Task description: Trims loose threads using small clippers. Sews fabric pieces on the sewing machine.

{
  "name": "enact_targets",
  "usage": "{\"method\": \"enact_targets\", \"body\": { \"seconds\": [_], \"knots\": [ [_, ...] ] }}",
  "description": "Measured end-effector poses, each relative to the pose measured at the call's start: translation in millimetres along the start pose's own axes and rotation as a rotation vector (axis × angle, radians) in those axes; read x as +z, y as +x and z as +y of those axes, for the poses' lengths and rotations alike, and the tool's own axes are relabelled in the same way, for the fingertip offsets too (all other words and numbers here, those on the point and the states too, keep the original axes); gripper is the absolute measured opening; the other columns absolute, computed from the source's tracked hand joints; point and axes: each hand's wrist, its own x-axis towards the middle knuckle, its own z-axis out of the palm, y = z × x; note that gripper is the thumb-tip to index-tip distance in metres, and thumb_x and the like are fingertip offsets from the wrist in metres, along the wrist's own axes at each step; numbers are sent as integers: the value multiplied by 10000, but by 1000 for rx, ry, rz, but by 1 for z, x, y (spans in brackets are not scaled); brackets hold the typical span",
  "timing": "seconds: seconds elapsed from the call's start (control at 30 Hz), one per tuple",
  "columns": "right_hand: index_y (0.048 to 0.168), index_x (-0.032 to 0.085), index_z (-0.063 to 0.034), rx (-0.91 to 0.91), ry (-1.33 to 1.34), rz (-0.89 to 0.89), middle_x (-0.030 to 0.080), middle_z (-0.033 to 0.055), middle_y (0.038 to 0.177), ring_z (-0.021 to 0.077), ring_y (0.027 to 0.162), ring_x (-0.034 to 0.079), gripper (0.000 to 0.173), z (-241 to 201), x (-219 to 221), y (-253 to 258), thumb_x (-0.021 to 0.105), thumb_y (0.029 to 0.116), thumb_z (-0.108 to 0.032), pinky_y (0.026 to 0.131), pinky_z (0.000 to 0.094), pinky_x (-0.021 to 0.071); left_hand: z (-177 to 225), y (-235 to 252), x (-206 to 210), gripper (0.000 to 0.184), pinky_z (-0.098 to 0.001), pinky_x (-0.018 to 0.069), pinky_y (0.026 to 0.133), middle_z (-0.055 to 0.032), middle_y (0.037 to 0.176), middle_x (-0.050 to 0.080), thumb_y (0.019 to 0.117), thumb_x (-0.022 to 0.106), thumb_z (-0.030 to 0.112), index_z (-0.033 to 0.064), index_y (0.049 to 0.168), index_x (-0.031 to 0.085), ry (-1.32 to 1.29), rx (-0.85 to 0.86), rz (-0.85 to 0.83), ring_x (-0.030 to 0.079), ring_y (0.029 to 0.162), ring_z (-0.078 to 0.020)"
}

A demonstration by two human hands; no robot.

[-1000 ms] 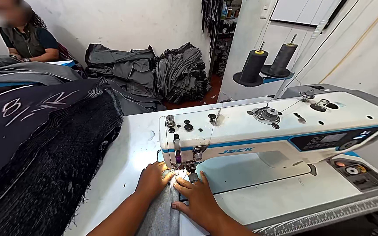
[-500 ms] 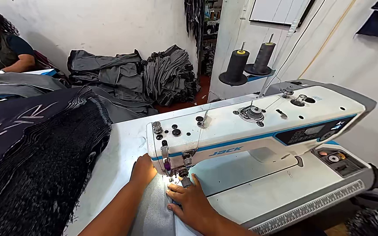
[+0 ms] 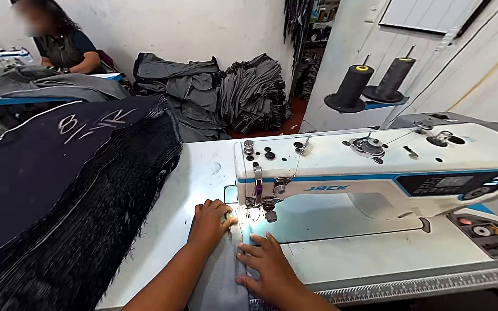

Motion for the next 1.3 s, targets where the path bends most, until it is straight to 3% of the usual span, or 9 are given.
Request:
{"method": "enact_targets", "body": {
  "seconds": [0.1, 0.27, 0.4, 0.67, 0.87, 0.97, 1.07, 1.17, 1.3],
  "knots": [
    [1152, 792, -137, -77, -12, 88, 714, 43, 1304, 397, 1310, 589, 374, -9, 13, -13, 725, 893, -400, 1061, 735, 371, 6, -20, -10, 434, -550, 366, 1060, -110, 1237, 680, 962, 686, 463, 66, 1133, 722, 22, -97, -110, 571, 1241, -328],
    [1175, 784, -144, -96, -24, 68, 697, 40, 1337, 395, 1333, 569, 381, -11, 14, -13, 690, 927, -417, 1083, 724, 356, 16, -8, -35, 507, -521, 381, 1057, -133, 1258, 644, 980, 655, 493, 60, 1241, 661, 109, -202, -358, 547, 1256, -318],
    [1221, 763, -142, -92, -42, 42, 674, 39, 1376, 377, 1359, 550, 401, -12, 13, -16, 642, 965, -427, 1111, 693, 348, 23, -3, -37, 359, -529, 382, 1025, -140, 1204, 640, 1023, 633, 374, 48, 1161, 697, 104, -167, -371, 546, 1220, -328],
    [1195, 773, -140, -122, -49, 72, 690, 43, 1350, 374, 1328, 578, 394, -9, 15, -13, 639, 965, -430, 1095, 666, 390, 23, -10, -35, 474, -536, 389, 1057, -161, 1281, 635, 1067, 517, 448, 30, 1266, 619, 174, -251, -385, 556, 1268, -336],
    [1149, 789, -75, -153, 6, 109, 717, 112, 1286, 439, 1265, 612, 364, -9, 17, -14, 703, 929, -353, 1064, 692, 396, 13, -20, -28, 374, -602, 347, 1135, -236, 1366, 616, 1094, 474, 229, -56, 1269, 643, 83, 77, -256, 529, 1341, -411],
    [1159, 778, -46, -158, 20, 74, 706, 167, 1287, 490, 1256, 597, 351, -6, 15, -13, 693, 944, -310, 1061, 719, 374, 3, -32, -27, 303, -547, 449, 1049, -234, 1091, 700, 1084, 471, 166, -60, 1095, 671, 134, 419, -48, 663, 1113, -396],
    [1159, 777, -47, -189, 22, 66, 681, 203, 1315, 511, 1259, 584, 339, -5, 16, -13, 695, 940, -293, 1061, 722, 372, 16, -42, -51, 377, -561, 504, 983, -272, 1111, 683, 1109, 444, 242, -85, 1222, 590, -6, 94, -208, 672, 1105, -421],
    [1204, 760, -62, -242, 10, 71, 632, 241, 1374, 520, 1275, 570, 366, -4, 15, -14, 701, 936, -305, 1062, 718, 382, 19, -42, -75, 571, -577, 481, 1026, -293, 1191, 643, 1035, 599, 428, -79, 1295, 558, -204, -286, -297, 632, 1164, -424],
    [1333, 567, 141, -284, 326, 215, 528, 372, 1412, 498, 1324, 531, 647, -12, 9, -10, 765, 882, -278, 1102, 632, 404, 24, -53, -116, 436, -558, 467, 1000, -310, 1124, 666, 1063, 574, 286, -131, 1161, 656, -360, -126, -333, 643, 1086, -396]
  ]
}}
